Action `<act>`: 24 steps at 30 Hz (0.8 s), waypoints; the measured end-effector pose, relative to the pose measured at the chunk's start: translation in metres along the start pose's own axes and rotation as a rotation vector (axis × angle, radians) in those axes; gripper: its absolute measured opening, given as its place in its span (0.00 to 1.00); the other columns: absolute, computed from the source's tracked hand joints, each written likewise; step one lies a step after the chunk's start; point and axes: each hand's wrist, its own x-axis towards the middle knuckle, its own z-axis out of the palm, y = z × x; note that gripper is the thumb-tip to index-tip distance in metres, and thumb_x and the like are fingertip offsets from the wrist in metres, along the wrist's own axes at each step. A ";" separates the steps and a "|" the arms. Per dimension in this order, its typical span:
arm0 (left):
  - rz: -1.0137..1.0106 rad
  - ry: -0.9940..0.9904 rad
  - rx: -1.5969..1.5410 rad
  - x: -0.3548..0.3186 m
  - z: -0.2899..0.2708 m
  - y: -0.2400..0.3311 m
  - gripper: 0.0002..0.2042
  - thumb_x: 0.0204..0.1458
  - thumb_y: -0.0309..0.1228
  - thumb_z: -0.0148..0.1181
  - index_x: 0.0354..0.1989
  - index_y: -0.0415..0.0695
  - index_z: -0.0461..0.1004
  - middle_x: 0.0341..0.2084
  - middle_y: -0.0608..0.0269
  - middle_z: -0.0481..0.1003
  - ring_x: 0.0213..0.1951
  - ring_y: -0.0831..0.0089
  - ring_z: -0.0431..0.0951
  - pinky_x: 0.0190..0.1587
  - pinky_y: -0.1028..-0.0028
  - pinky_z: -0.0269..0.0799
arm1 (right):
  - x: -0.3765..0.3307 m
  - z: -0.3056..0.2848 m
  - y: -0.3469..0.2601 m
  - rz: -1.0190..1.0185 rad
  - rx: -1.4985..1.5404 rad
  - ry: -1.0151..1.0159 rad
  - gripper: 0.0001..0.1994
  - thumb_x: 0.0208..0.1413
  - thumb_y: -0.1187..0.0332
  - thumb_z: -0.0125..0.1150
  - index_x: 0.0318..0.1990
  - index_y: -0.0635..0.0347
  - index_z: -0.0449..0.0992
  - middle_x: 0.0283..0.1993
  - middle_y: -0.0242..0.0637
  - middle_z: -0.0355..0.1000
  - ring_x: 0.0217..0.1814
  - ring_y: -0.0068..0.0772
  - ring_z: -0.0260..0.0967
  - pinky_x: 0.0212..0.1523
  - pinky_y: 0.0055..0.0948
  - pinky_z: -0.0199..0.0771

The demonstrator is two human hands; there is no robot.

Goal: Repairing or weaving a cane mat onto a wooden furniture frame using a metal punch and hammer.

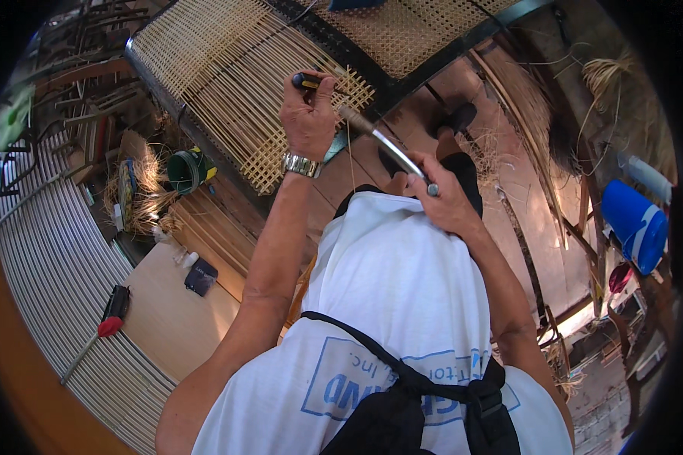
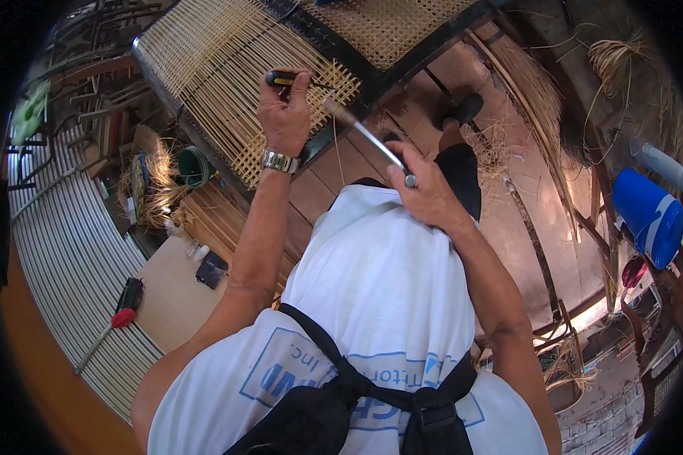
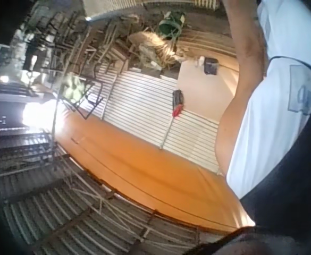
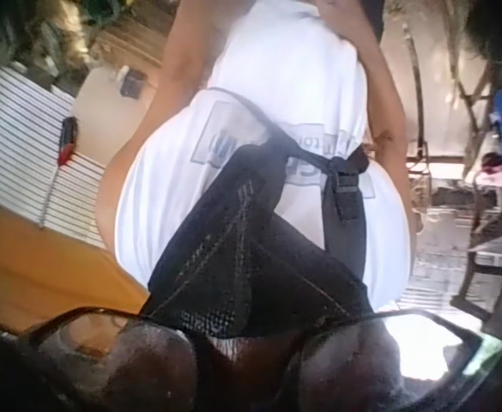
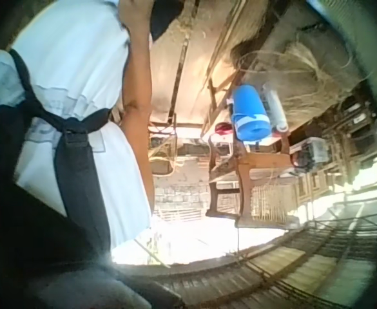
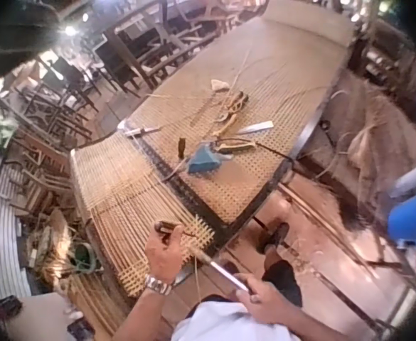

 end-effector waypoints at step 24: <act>0.025 0.024 0.203 0.011 -0.002 -0.004 0.12 0.60 0.36 0.70 0.44 0.45 0.73 0.28 0.65 0.81 0.29 0.74 0.80 0.33 0.70 0.76 | 0.019 -0.004 -0.009 -0.042 0.051 -0.125 0.19 0.68 0.67 0.56 0.62 0.66 0.70 0.38 0.39 0.73 0.39 0.29 0.69 0.43 0.32 0.72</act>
